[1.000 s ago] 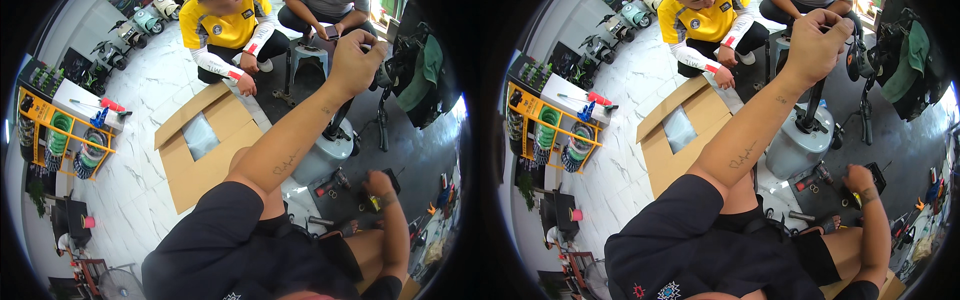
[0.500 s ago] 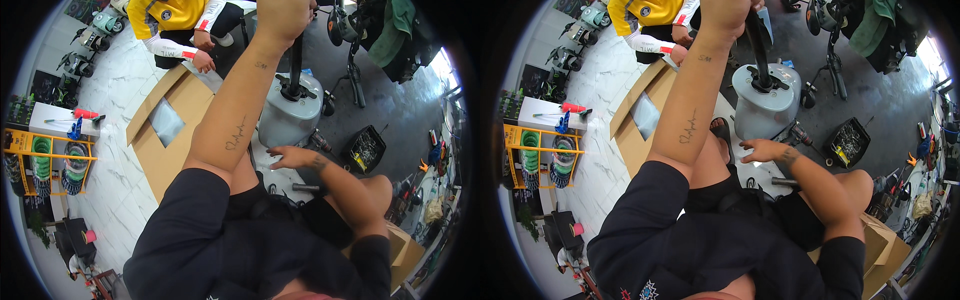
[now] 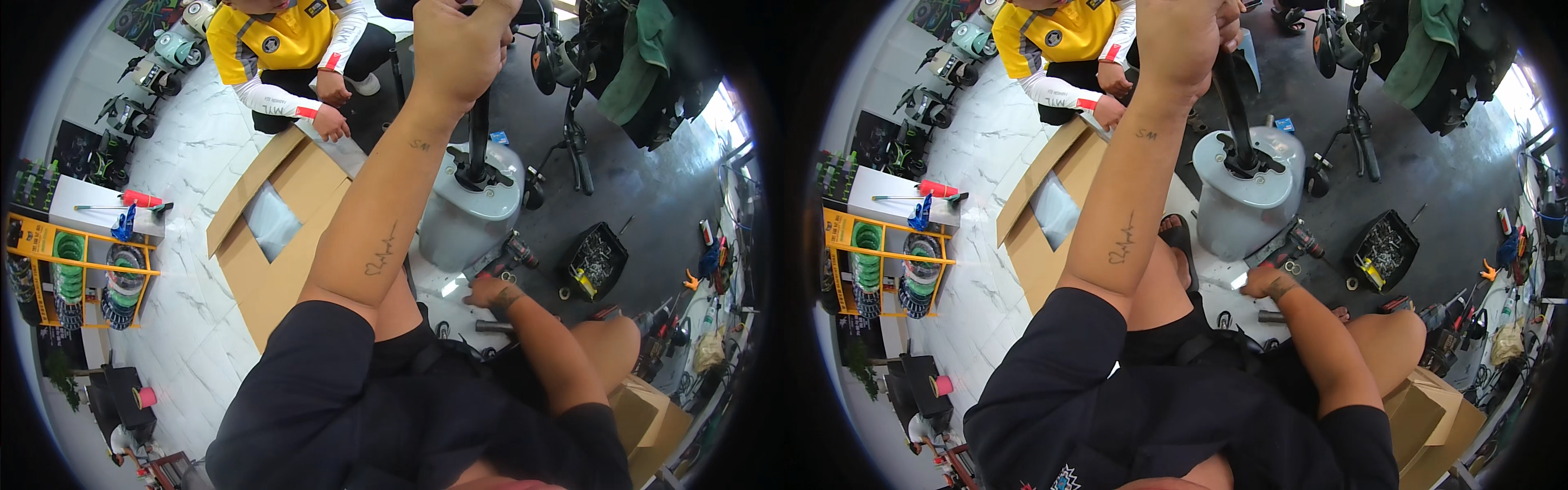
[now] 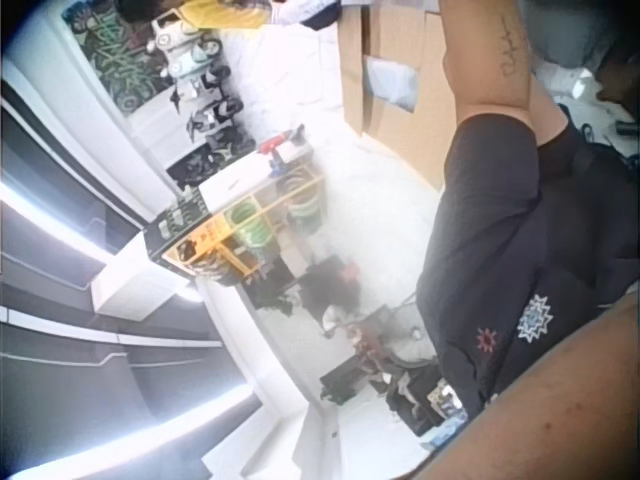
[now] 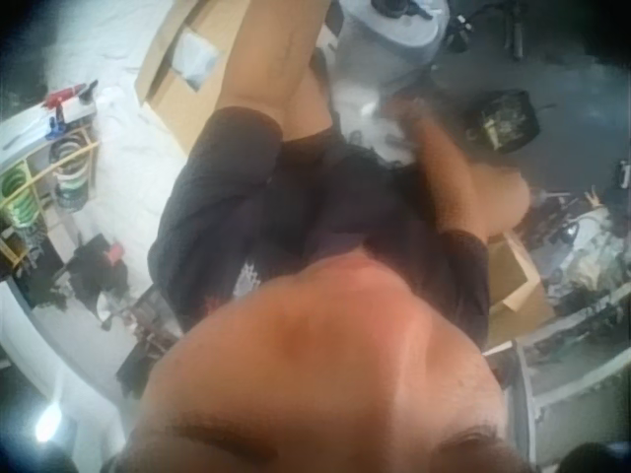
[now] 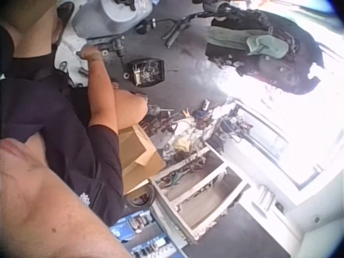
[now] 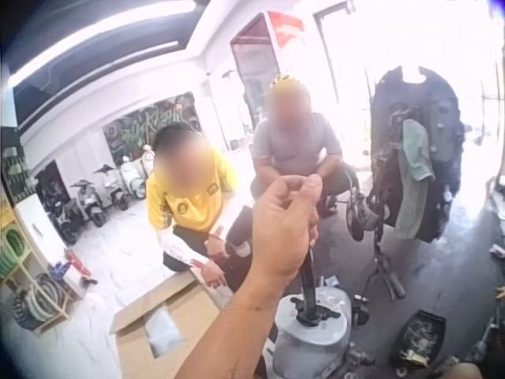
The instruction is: The person sits on the floor and assembles a light blue scooter body part. They insert a black cylindrical component into the body, align it, and use a cordless drill to fasten it with screws. The person repeatedly adjusts the part and uses the drill to secure the assembly.
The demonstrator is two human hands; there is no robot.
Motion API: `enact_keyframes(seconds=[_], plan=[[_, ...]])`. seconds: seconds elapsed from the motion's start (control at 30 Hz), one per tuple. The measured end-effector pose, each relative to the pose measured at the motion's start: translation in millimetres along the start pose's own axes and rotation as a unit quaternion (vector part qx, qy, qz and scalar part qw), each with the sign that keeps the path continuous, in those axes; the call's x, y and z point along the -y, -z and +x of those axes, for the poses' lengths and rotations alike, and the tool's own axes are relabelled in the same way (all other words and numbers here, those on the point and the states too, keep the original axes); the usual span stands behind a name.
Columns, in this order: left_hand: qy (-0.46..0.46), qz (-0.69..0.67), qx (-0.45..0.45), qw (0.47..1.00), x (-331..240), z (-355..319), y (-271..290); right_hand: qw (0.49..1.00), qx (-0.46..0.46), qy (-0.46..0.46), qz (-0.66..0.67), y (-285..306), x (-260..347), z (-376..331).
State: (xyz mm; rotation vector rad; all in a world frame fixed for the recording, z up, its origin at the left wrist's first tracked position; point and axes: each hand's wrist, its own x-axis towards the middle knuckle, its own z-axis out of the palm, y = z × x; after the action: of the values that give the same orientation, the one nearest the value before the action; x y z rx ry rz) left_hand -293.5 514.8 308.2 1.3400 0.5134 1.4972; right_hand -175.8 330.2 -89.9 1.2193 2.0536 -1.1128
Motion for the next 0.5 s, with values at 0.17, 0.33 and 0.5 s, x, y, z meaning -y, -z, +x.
enact_keyframes(seconds=[0.17, 0.33, 0.5], plan=[[0.005, -0.02, 0.006, 1.0, 1.4, 5.7, -3.6, 0.985, -0.132, 0.106, -0.02, 46.5, 60.6, -100.1], [0.002, -0.011, -0.02, 1.0, 0.4, 1.5, -4.3, 0.975, -0.057, 0.167, 0.133, 66.5, 51.8, -87.1], [-0.003, -0.019, 0.013, 1.0, -2.8, 1.7, -1.9, 0.945, -0.161, 0.168, 0.23, 36.4, 39.4, 4.7]])
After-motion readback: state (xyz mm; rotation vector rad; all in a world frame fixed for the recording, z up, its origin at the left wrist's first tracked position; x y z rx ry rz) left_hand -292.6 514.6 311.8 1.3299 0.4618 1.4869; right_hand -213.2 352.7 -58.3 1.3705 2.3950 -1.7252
